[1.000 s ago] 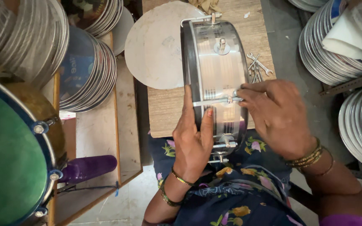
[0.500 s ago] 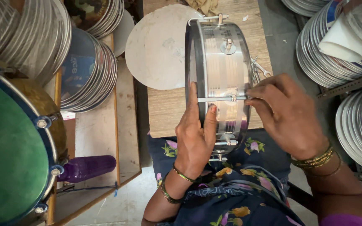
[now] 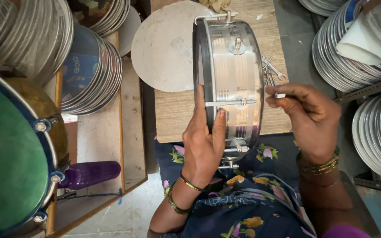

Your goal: The person tightens screws on the rim of a snare drum by hand and picks up wrenches from the workspace.

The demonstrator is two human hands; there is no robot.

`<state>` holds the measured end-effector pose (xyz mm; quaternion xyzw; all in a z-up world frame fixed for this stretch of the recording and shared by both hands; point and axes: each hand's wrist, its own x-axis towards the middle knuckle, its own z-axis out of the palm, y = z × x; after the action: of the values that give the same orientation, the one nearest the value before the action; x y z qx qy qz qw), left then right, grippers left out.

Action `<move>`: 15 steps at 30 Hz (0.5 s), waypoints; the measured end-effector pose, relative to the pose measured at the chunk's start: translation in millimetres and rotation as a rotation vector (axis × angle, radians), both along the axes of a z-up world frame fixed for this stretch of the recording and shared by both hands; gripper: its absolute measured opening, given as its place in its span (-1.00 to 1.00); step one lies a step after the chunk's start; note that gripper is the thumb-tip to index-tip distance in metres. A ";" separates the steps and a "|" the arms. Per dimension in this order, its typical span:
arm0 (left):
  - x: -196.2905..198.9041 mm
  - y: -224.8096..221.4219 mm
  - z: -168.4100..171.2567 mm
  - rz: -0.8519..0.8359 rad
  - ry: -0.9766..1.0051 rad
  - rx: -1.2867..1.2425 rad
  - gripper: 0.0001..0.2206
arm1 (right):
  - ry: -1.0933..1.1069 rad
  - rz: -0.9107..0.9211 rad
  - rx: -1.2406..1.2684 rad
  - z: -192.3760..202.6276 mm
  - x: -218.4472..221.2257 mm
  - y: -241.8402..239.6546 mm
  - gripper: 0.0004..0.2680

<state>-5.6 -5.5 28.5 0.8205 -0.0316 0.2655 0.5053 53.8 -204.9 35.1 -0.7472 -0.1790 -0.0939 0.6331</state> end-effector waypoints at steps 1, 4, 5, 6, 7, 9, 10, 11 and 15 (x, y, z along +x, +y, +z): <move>-0.2 -0.1 -0.9 0.003 -0.005 0.007 -0.46 | -0.042 0.002 -0.017 -7.4 0.4 -1.3 -0.87; -1.0 0.1 -3.2 0.005 -0.010 0.015 -0.46 | -0.017 -0.003 0.000 -24.4 -0.9 -4.5 -0.85; -0.9 0.2 -3.6 0.004 -0.008 0.010 -0.46 | -0.012 -0.012 0.001 -27.6 -1.0 -4.4 -0.85; -0.9 0.3 -3.9 0.003 -0.007 0.004 -0.46 | -0.007 -0.021 0.001 -29.7 -1.4 -3.7 -0.85; -0.9 0.2 -4.1 0.003 0.000 -0.004 -0.46 | -0.002 -0.028 0.001 -30.7 -1.4 -2.9 -0.85; -0.4 0.1 -4.7 0.002 0.012 -0.021 -0.46 | -0.051 0.004 0.015 -30.6 -0.6 0.2 -0.85; -0.2 0.0 -4.9 -0.001 0.022 -0.026 -0.45 | -0.075 0.020 0.023 -29.9 0.0 2.2 -0.85; 0.2 0.0 -5.1 -0.005 0.032 -0.029 -0.45 | -0.099 0.008 -0.017 -29.1 0.7 4.4 -0.83; 0.1 0.0 -5.9 -0.004 0.003 -0.020 -0.46 | -0.132 -0.002 -0.046 -26.4 0.9 11.8 -0.81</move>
<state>-5.5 -5.4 22.6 0.8158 -0.0299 0.2636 0.5139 54.7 -193.1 8.7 -0.7539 -0.2220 -0.1394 0.6023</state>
